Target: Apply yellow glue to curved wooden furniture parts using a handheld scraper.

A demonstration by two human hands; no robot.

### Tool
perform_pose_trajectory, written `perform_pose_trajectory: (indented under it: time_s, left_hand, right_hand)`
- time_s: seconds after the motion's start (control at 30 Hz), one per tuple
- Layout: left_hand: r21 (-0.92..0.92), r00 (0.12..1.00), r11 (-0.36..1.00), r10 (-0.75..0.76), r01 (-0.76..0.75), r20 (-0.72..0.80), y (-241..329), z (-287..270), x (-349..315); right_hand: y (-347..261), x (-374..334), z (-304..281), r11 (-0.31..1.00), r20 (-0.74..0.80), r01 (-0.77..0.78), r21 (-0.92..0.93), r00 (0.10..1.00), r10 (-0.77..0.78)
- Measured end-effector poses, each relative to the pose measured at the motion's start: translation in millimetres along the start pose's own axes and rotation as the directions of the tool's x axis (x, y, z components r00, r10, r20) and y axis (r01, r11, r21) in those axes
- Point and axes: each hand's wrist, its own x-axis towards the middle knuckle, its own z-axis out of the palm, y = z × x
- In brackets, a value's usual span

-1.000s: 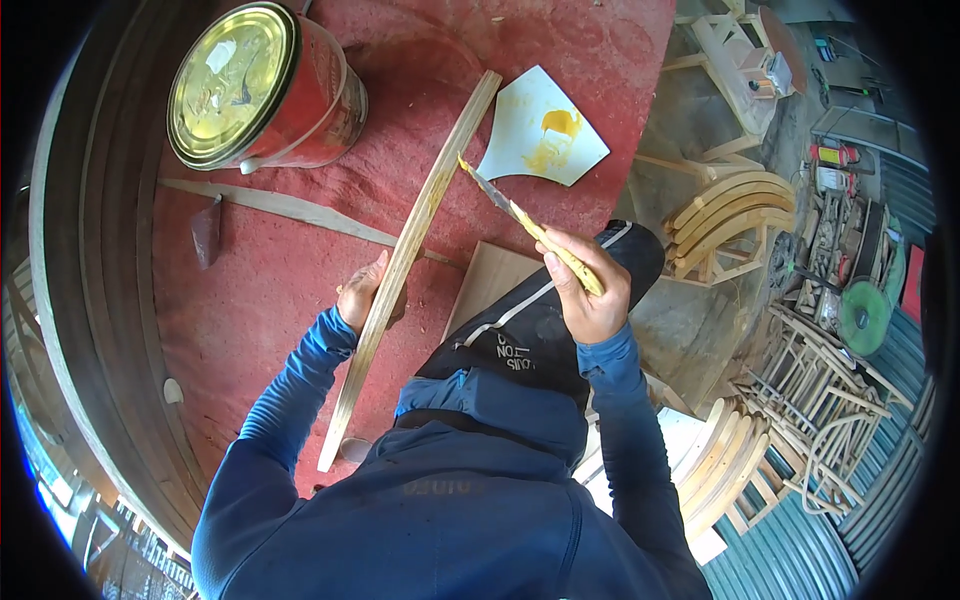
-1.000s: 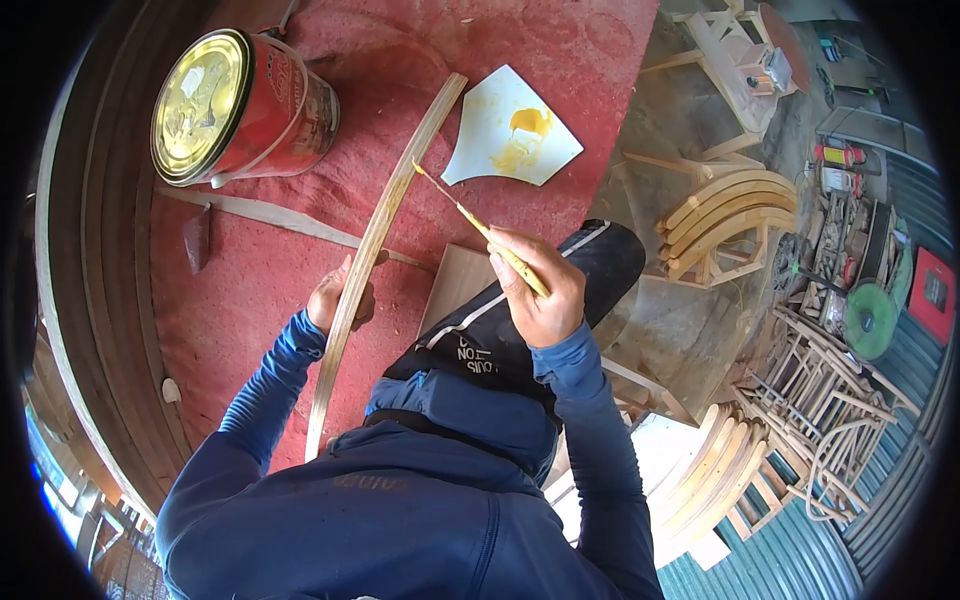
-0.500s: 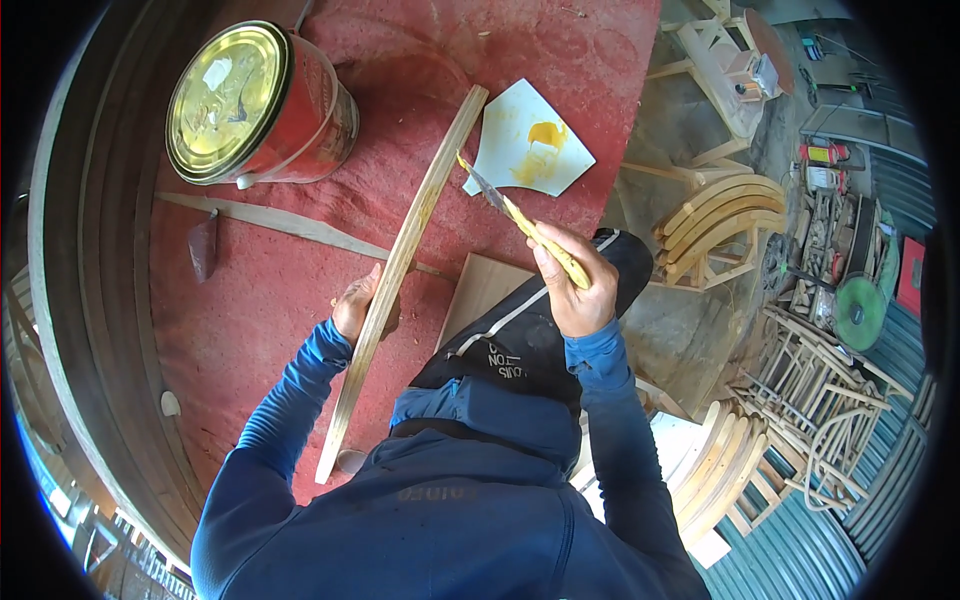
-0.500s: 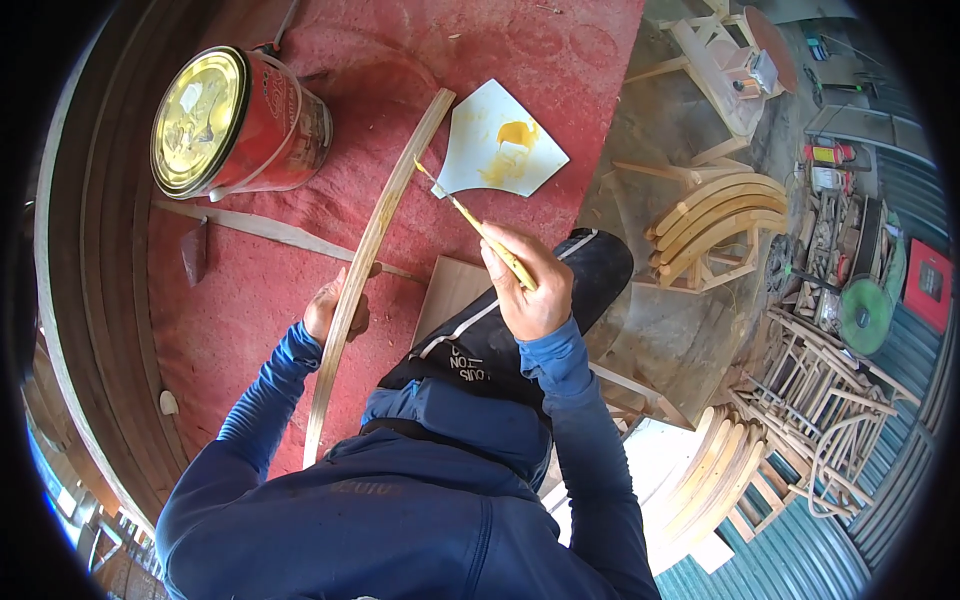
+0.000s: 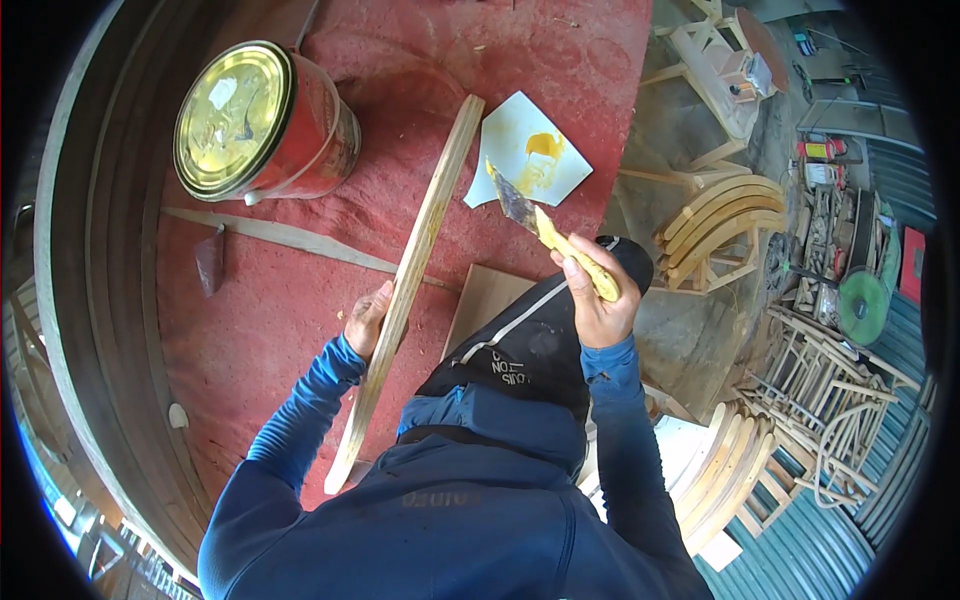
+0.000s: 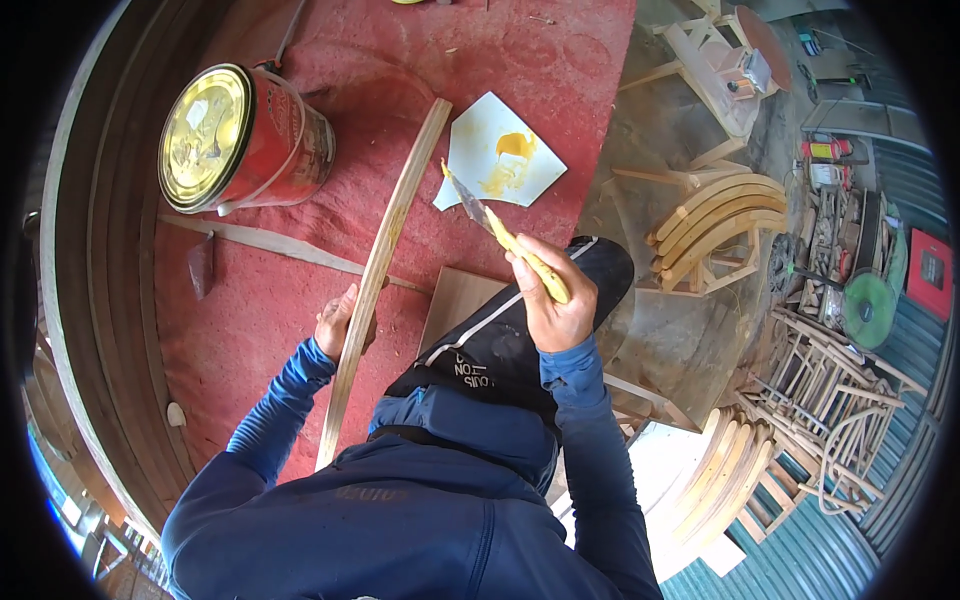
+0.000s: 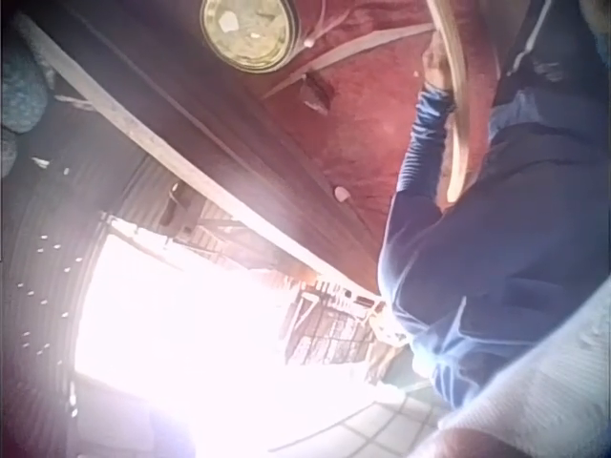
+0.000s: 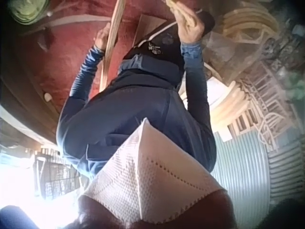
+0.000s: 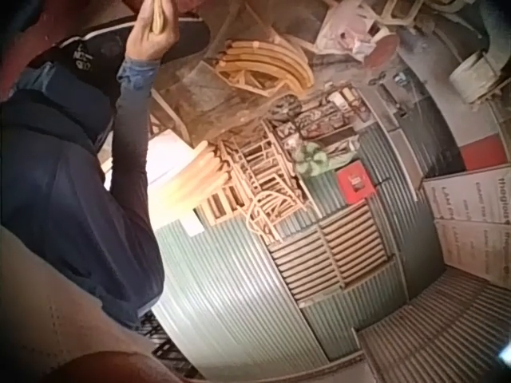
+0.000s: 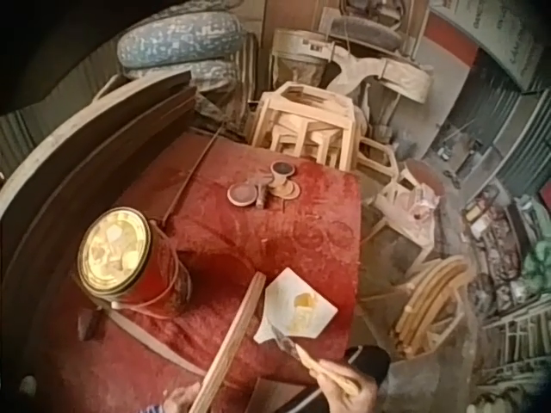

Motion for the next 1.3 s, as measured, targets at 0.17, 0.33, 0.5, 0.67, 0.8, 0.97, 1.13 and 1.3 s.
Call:
perform_pose_trajectory:
  time_s: [0.17,0.33,0.5,0.67,0.8,0.97,1.13,1.3]
  left_hand:
    - [0.197,0.990,0.973,0.131,-0.119,-0.046,15,9,-21]
    - [0.328,0.965,0.917,0.256,-0.228,-0.047,43,23,-32]
    - [0.380,0.954,0.878,0.298,-0.289,0.036,76,39,-28]
    - [0.323,0.943,0.886,0.301,-0.332,0.144,91,62,-34]
    - [0.041,0.918,0.986,0.133,-0.159,0.374,102,76,-43]
    - [0.036,0.807,0.986,0.110,-0.161,0.580,96,84,-50]
    - [0.033,0.787,0.988,0.102,-0.153,0.608,90,100,-62]
    - [0.420,0.919,0.849,0.169,-0.320,0.357,88,118,-72]
  right_hand:
    - [-20,7,-19,0.990,-0.151,-0.046,0.130,0.986,0.066]
    - [-19,11,-47,0.953,-0.327,0.034,0.300,0.942,0.069]
    - [-29,9,-60,0.884,-0.448,0.101,0.456,0.885,0.130]
    - [-34,-14,-78,0.871,-0.498,0.161,0.465,0.860,0.107]
    - [-37,-35,-95,0.854,-0.539,0.193,0.483,0.834,0.117]
    - [-42,-59,-112,0.797,-0.576,0.254,0.548,0.806,0.139]
    - [-45,-82,-126,0.765,-0.603,0.334,0.551,0.793,0.088]
    - [-48,-104,-142,0.742,-0.650,0.390,0.545,0.756,0.080]
